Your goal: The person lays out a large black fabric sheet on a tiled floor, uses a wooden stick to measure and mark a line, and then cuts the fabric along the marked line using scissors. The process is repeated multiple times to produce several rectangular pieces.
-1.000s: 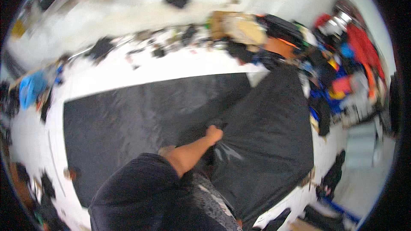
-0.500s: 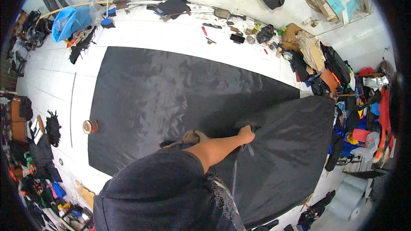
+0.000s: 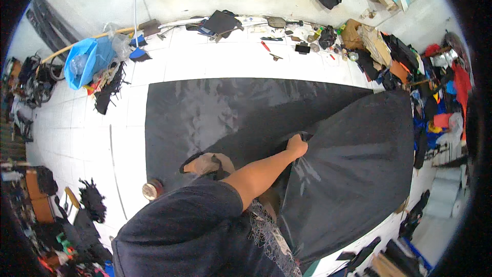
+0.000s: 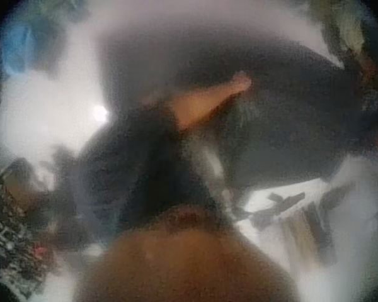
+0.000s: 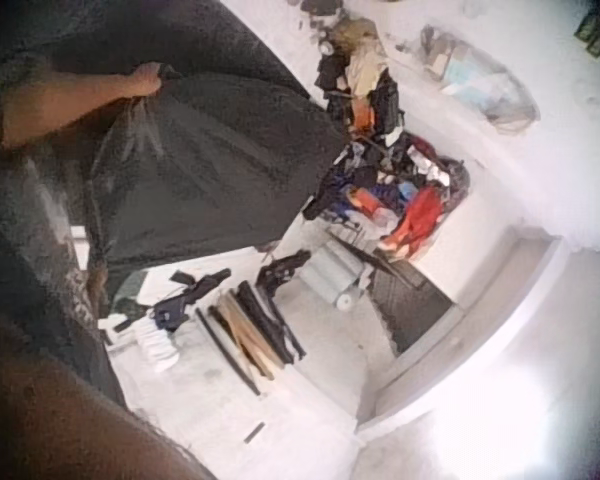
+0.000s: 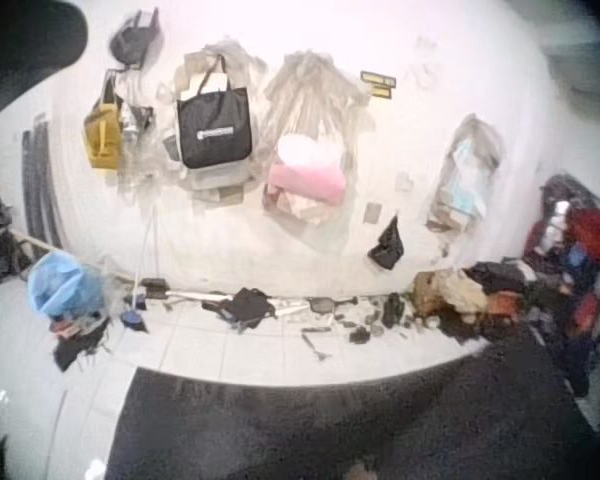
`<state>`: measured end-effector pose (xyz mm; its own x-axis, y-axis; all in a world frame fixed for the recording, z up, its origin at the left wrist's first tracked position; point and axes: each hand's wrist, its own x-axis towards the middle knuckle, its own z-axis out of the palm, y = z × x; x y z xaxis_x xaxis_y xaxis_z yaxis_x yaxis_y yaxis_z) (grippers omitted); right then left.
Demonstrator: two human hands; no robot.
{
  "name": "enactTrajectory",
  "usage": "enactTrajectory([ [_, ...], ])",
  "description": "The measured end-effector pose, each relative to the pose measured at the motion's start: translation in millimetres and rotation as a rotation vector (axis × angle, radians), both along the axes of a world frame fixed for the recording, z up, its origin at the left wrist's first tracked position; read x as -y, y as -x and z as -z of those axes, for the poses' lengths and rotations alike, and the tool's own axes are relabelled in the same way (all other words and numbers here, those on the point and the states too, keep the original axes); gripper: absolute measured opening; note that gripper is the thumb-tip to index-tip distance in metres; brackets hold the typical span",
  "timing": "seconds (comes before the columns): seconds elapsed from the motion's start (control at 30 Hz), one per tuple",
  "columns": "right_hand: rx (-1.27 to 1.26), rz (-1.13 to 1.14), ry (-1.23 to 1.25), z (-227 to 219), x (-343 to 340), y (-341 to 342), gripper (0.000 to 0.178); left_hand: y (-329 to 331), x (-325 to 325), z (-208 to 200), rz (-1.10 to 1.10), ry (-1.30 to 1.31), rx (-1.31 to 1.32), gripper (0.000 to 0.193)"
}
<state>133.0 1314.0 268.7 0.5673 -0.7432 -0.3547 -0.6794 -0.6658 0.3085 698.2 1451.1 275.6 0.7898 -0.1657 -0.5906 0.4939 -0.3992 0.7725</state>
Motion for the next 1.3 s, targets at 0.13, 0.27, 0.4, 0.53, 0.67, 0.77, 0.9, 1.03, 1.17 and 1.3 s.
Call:
enactTrajectory([
  [0.13, 0.025, 0.212, 0.045, 10.8, -133.5, 5.3, 0.05, -9.4, -109.6, 9.7, 0.012, -0.023, 0.047, 0.035],
  [0.27, 0.035, 0.377, -0.016, -15.0, -248.9, -17.4, 0.045, -10.8, -213.8, 25.3, 0.11, -0.094, 0.081, 0.039],
  [0.4, 0.052, 0.415, -0.059, -70.1, -372.8, -7.1, 0.04, 16.4, -334.8, -23.9, 0.013, -0.027, -0.018, 0.038],
  [0.53, -0.054, 0.474, -0.082, -75.5, -464.6, 5.7, 0.048, 18.7, -443.0, 15.6, -0.031, -0.006, 0.038, 0.042],
  [0.67, -0.144, 0.513, -0.178, -51.2, -556.9, 52.9, 0.053, 55.9, -526.6, 5.2, -0.077, 0.151, 0.015, 0.04],
  [0.77, -0.095, 0.503, -0.185, -25.0, -624.0, 77.0, 0.051, 77.0, -593.6, 33.0, 0.086, -0.045, 0.164, 0.04],
  [0.9, 0.011, 0.503, -0.258, 2.4, -734.6, 101.9, 0.046, 113.0, -706.1, 36.0, 0.002, 0.084, 0.193, 0.044],
  [1.03, 0.12, 0.539, -0.273, 6.0, -849.6, 129.2, 0.036, 149.3, -804.9, 5.0, -0.057, -0.067, 0.193, 0.053],
  [1.17, 0.104, 0.631, -0.375, 28.7, -955.8, 150.9, 0.046, 152.6, -906.7, 33.4, -0.14, 0.227, 0.044, 0.048],
  [1.3, 0.164, 0.781, -0.411, 92.5, -1016.2, 168.6, 0.046, 143.1, -1018.2, 134.5, -0.047, 0.097, -0.001, 0.038],
])
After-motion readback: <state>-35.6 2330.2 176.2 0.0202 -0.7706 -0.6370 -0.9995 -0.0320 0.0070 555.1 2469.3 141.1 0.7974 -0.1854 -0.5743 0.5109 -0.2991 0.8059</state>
